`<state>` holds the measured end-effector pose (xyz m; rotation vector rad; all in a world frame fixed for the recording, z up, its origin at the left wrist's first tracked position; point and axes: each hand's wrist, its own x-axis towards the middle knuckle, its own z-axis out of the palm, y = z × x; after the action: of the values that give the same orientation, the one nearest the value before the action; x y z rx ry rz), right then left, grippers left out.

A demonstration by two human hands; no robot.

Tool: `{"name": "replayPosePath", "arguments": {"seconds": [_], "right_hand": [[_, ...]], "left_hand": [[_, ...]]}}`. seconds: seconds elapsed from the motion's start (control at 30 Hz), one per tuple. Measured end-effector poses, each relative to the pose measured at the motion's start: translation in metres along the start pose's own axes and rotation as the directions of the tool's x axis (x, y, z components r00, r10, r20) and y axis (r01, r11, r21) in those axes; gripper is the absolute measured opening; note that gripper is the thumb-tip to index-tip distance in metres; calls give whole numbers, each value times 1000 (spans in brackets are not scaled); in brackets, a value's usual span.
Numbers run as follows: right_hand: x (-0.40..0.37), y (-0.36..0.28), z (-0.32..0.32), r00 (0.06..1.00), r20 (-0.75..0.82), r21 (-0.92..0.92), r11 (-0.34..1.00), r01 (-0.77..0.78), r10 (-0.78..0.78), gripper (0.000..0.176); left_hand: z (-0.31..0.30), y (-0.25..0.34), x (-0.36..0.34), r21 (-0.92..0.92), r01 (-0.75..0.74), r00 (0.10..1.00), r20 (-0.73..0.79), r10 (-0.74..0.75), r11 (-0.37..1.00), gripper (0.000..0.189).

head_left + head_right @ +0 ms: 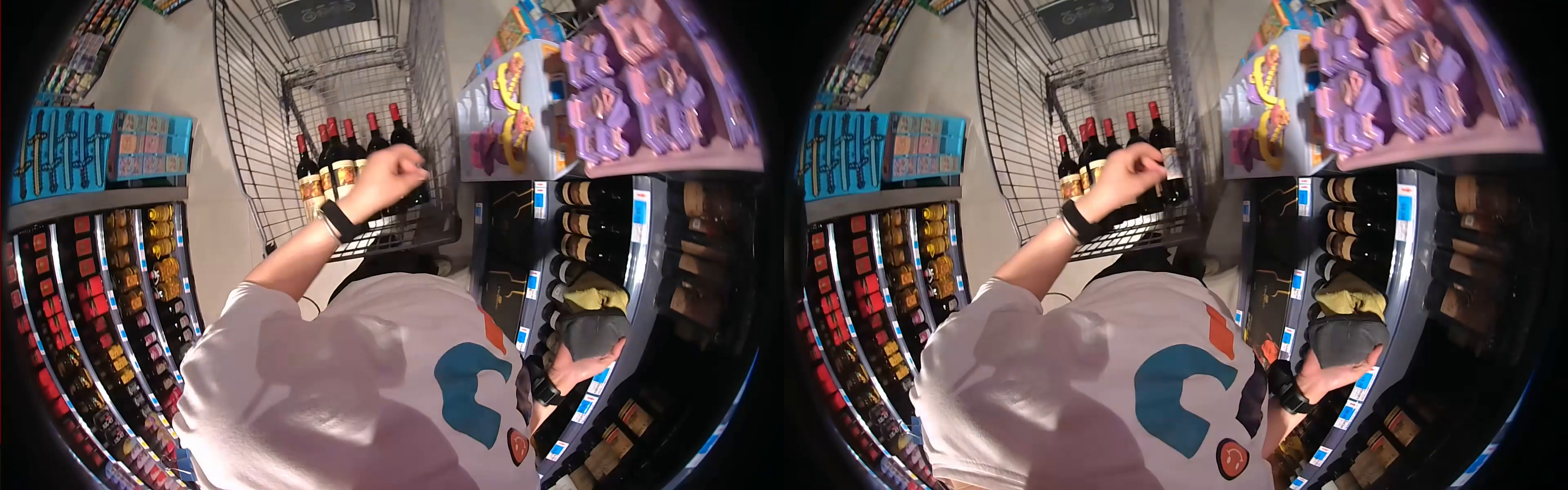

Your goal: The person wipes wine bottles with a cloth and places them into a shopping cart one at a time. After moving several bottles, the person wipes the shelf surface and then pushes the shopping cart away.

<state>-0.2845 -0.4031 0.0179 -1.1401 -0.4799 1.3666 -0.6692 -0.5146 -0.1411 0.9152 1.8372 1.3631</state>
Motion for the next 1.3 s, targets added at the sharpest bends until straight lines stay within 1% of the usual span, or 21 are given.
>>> {"name": "replayPosePath", "arguments": {"seconds": [0.03,0.07,0.13,0.2,0.27,0.33,0.37,0.4,0.53,0.63,0.73,0.77,0.8,0.83,0.87,0.93,1.03,1.13,1.23,1.27,1.3], "right_hand": [[7,7,-3,995,74,58,995,-77,73,47],[11,14,-3,979,151,115,981,-156,138,47],[5,26,11,983,122,115,982,-151,137,46],[-4,32,20,981,105,131,975,-177,164,44],[-14,35,28,981,68,88,978,-187,181,44],[-19,37,27,971,130,116,970,-215,200,44],[-26,37,34,973,119,123,970,-211,197,44],[-31,35,36,972,96,124,966,-225,214,45],[-40,40,26,976,128,157,968,-196,177,47],[-50,40,30,976,146,213,958,-193,164,47],[-53,38,31,974,179,222,958,-180,142,47],[-54,36,31,970,196,230,956,-185,141,47],[-53,34,31,967,214,234,953,-191,141,47],[-51,32,32,961,241,259,945,-200,137,47],[-49,32,36,954,269,283,935,-212,135,46],[-36,36,23,900,427,346,903,-255,90,48],[-40,26,64,903,426,350,909,-228,62,43],[-32,22,85,848,514,337,939,-60,-130,50],[-38,24,100,591,779,331,937,-108,-207,58],[-33,42,97,453,850,153,949,274,-268,60],[-27,60,95,298,898,5,686,728,-323,65]], "left_hand": [[-20,-31,1,88,63,988,-146,-49,994,28],[-44,-42,0,271,235,956,-239,-171,934,37],[-70,-86,1,492,418,865,-473,-169,764,57],[-77,-120,5,490,636,750,-573,-329,596,74],[-77,-135,9,409,768,640,-509,-575,493,87],[-73,-231,8,360,800,596,-398,-697,479,110],[-67,-200,9,296,799,594,-255,-763,523,110],[-54,-325,9,396,738,657,-237,-716,546,104],[-40,-254,6,320,875,478,-451,-754,363,104],[-39,-221,4,167,894,434,-549,-714,415,105],[-45,-256,-4,-44,736,562,-517,-646,676,85],[-51,-256,-6,-313,607,641,-350,-683,730,71],[-55,-253,-7,-574,462,732,-184,-656,676,59],[-56,-245,-6,-735,402,766,-57,-641,546,60],[-61,-197,-6,-737,420,746,-51,-664,529,50],[-74,-179,-2,-756,323,874,7,-487,569,48],[-84,-76,-1,-704,260,958,103,-267,661,54],[-76,28,2,-562,55,987,155,40,825,63],[-34,128,-5,-245,-318,931,104,351,916,68],[-13,154,-11,-91,-442,890,83,449,893,70],[8,183,-20,28,-474,874,137,467,880,71]]}}
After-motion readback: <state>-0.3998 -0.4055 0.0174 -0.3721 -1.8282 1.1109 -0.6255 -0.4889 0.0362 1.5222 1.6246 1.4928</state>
